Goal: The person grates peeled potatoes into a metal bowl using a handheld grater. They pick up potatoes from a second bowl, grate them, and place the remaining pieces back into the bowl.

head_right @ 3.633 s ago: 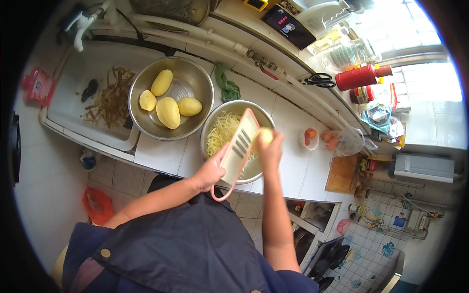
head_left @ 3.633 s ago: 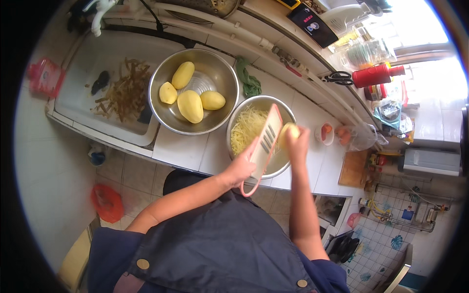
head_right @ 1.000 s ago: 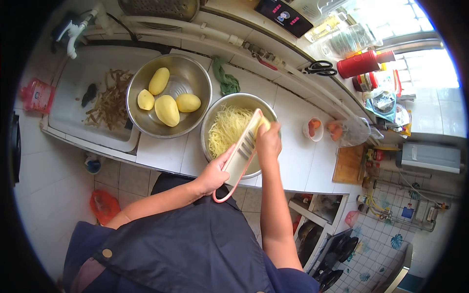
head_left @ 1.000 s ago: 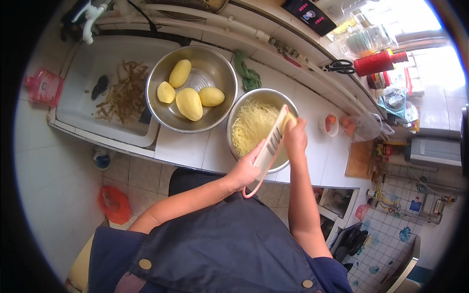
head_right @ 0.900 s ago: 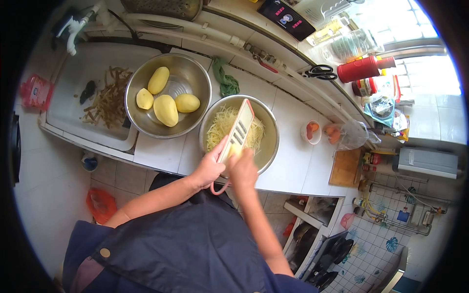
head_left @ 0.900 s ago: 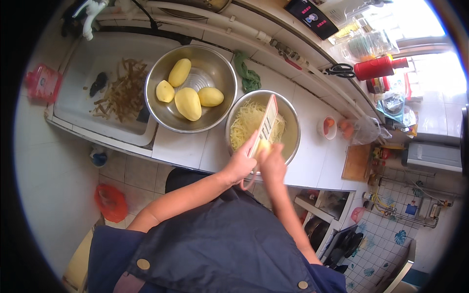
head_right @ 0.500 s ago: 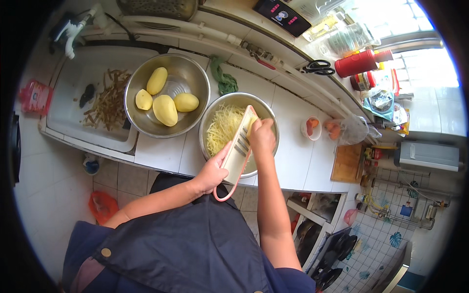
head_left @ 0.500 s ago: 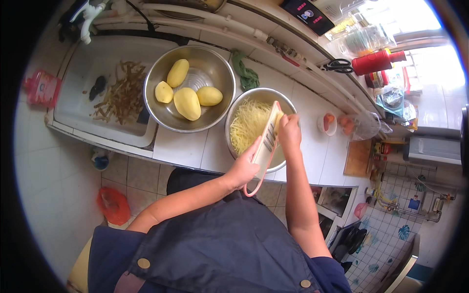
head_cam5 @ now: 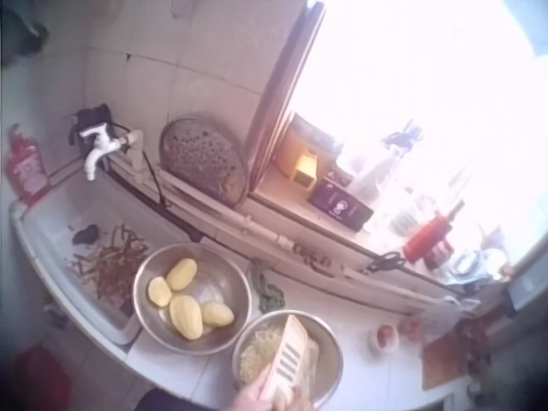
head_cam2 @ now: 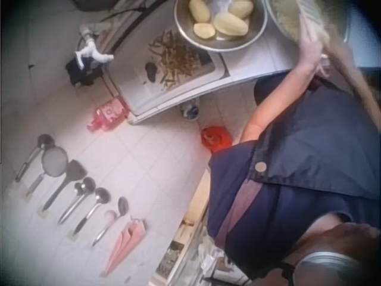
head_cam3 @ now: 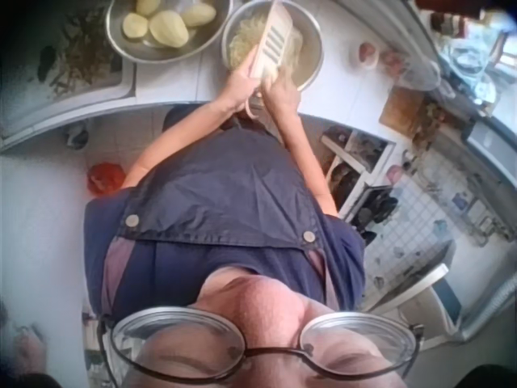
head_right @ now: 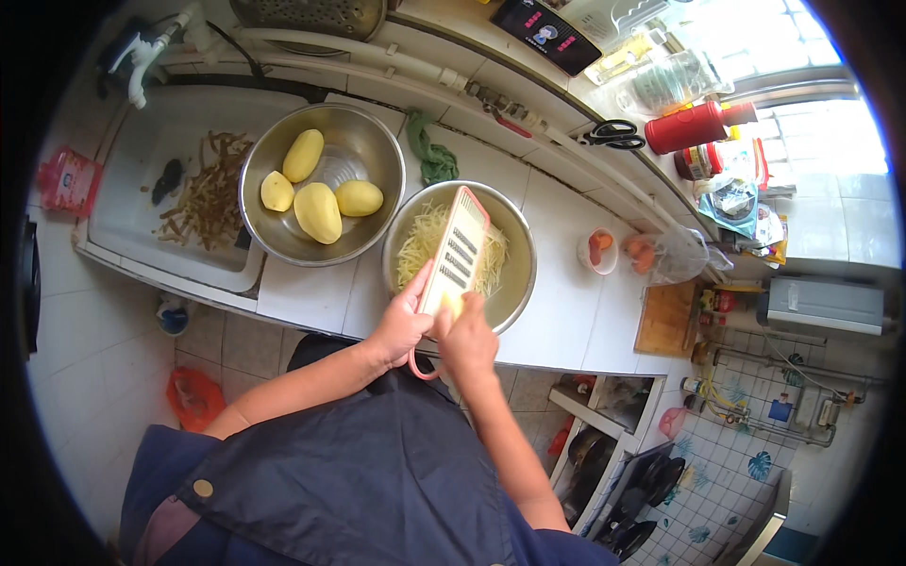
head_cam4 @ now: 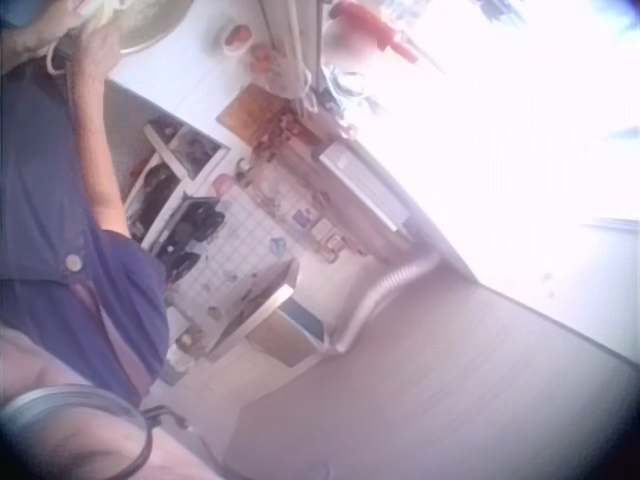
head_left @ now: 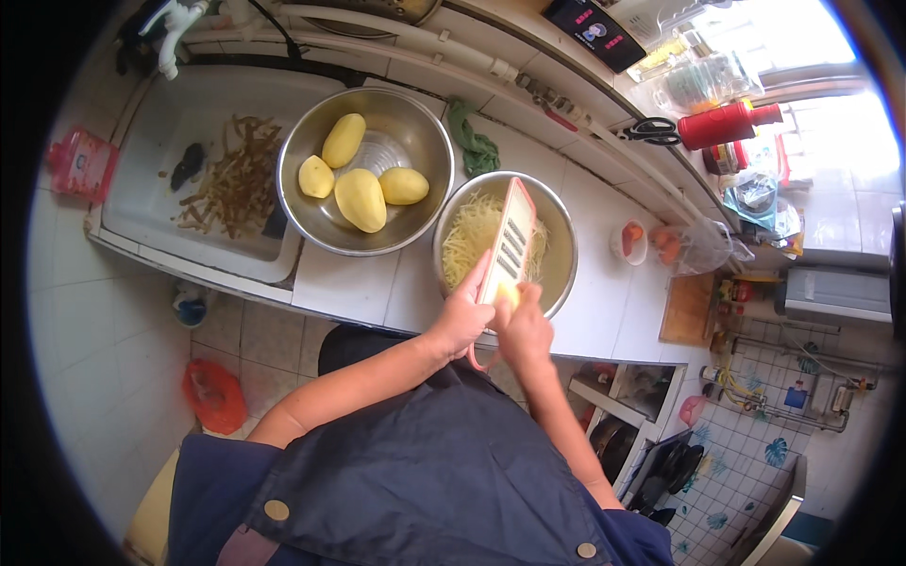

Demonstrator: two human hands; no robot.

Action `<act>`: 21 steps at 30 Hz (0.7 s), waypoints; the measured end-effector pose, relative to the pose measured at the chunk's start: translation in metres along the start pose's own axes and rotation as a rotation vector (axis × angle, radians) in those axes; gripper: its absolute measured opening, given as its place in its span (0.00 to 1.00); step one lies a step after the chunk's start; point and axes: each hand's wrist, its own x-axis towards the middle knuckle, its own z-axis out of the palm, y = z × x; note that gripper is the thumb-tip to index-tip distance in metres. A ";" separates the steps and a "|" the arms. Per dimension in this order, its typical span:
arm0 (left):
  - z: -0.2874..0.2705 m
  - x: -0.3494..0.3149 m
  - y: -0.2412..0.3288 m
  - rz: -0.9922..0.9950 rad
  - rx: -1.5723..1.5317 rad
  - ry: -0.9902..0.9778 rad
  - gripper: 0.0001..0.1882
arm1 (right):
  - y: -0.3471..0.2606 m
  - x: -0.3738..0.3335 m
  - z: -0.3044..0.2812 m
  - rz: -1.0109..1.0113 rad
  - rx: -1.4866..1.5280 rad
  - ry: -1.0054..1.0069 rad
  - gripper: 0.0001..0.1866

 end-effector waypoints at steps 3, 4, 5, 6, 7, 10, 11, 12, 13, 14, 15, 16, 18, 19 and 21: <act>-0.004 -0.001 -0.010 0.050 0.099 -0.015 0.42 | -0.006 0.014 0.003 0.014 -0.002 0.101 0.18; -0.008 -0.002 -0.016 0.078 0.161 -0.040 0.42 | -0.007 0.029 0.002 0.050 0.000 0.135 0.18; -0.004 -0.005 -0.013 0.052 0.197 -0.047 0.42 | -0.003 0.045 0.000 0.034 0.026 0.166 0.17; 0.001 -0.008 -0.014 0.016 0.187 -0.075 0.42 | -0.001 0.062 -0.005 0.040 0.010 0.170 0.17; 0.006 -0.013 -0.016 -0.024 0.180 -0.108 0.42 | 0.008 0.083 -0.006 0.134 0.021 0.169 0.18; 0.009 -0.010 -0.020 -0.020 0.148 -0.066 0.42 | 0.013 0.113 -0.010 0.179 0.075 0.129 0.19; 0.009 -0.008 -0.019 -0.011 0.105 -0.048 0.41 | 0.013 0.108 -0.010 0.135 0.069 0.116 0.19; 0.006 -0.006 -0.014 -0.003 0.067 -0.029 0.41 | 0.010 0.096 -0.008 0.089 0.067 0.102 0.19; -0.001 0.000 -0.017 0.008 0.077 -0.009 0.41 | 0.007 0.079 -0.006 0.044 0.066 0.089 0.19; -0.004 0.003 -0.013 0.033 0.060 0.005 0.41 | 0.004 0.055 -0.002 0.027 0.051 0.017 0.18; -0.005 0.006 -0.009 0.057 0.038 0.014 0.41 | 0.002 0.033 0.004 0.008 -0.018 -0.006 0.18; -0.007 0.006 -0.009 0.082 0.015 0.026 0.41 | 0.002 0.017 0.010 -0.092 -0.033 0.049 0.19; -0.006 0.000 -0.010 0.060 0.145 0.006 0.40 | -0.004 0.028 0.005 -0.005 -0.044 0.015 0.18; -0.004 -0.003 -0.006 0.049 0.194 -0.009 0.40 | -0.007 0.041 0.002 0.021 -0.015 0.046 0.17; 0.002 -0.003 -0.010 0.096 0.194 -0.033 0.40 | -0.011 0.071 -0.009 0.057 0.025 0.098 0.16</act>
